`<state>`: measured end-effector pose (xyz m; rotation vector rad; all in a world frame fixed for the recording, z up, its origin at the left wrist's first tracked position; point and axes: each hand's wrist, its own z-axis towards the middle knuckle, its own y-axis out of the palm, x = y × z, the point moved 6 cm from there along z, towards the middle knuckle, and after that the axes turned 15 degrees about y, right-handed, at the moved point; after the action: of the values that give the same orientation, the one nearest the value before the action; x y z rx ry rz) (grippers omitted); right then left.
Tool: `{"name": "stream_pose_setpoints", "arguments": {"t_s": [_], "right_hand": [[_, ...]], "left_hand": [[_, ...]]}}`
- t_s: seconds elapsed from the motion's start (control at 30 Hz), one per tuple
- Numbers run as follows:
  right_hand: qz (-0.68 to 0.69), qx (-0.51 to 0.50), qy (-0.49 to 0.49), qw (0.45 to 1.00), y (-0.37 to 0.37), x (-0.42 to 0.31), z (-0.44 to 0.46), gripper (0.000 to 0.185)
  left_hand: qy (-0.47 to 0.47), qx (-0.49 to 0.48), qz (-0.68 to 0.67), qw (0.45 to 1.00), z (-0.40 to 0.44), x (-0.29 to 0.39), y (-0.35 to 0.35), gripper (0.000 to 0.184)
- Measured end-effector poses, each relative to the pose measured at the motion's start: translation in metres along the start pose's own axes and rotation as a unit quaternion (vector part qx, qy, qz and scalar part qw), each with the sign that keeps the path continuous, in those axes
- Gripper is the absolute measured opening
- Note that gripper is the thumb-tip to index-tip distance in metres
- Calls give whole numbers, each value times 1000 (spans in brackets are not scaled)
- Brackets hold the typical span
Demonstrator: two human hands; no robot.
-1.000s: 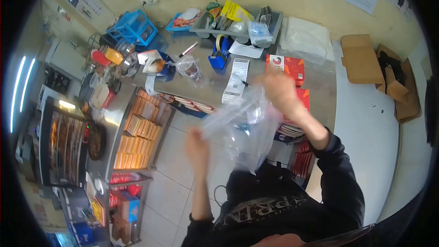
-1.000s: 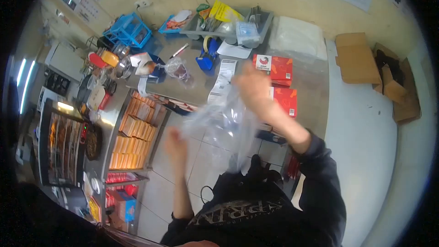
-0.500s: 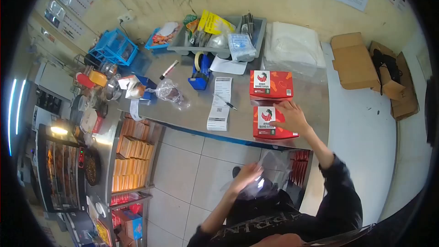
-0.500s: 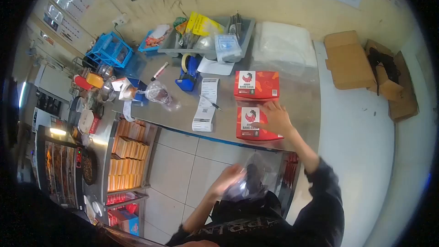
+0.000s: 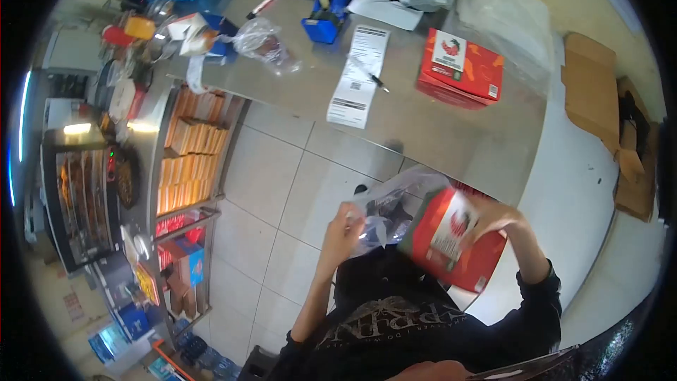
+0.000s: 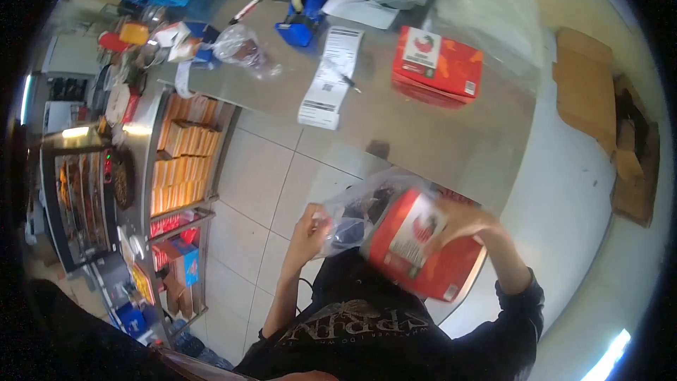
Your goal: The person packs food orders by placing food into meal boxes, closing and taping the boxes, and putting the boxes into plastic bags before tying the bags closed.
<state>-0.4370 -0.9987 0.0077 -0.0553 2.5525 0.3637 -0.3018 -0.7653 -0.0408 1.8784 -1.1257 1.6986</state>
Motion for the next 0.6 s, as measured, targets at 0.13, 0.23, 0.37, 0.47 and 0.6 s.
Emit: {"name": "stream_pose_setpoints", "arguments": {"t_s": [0.13,0.23,0.37,0.47,0.6], "right_hand": [[-82,-170,23,982,71,2,66,59],[325,-97,27,940,64,13,91,51],[598,-86,-199,772,91,-59,103,43],[585,65,-383,712,74,-93,101,49],[467,82,-409,780,65,-120,62,53]], "left_hand": [[108,-78,187,973,-1,114,18,23],[130,-66,289,946,-51,151,-3,26],[203,76,321,922,-99,79,0,17],[289,135,261,911,-87,15,27,15],[186,31,152,970,-9,50,5,11]]}}
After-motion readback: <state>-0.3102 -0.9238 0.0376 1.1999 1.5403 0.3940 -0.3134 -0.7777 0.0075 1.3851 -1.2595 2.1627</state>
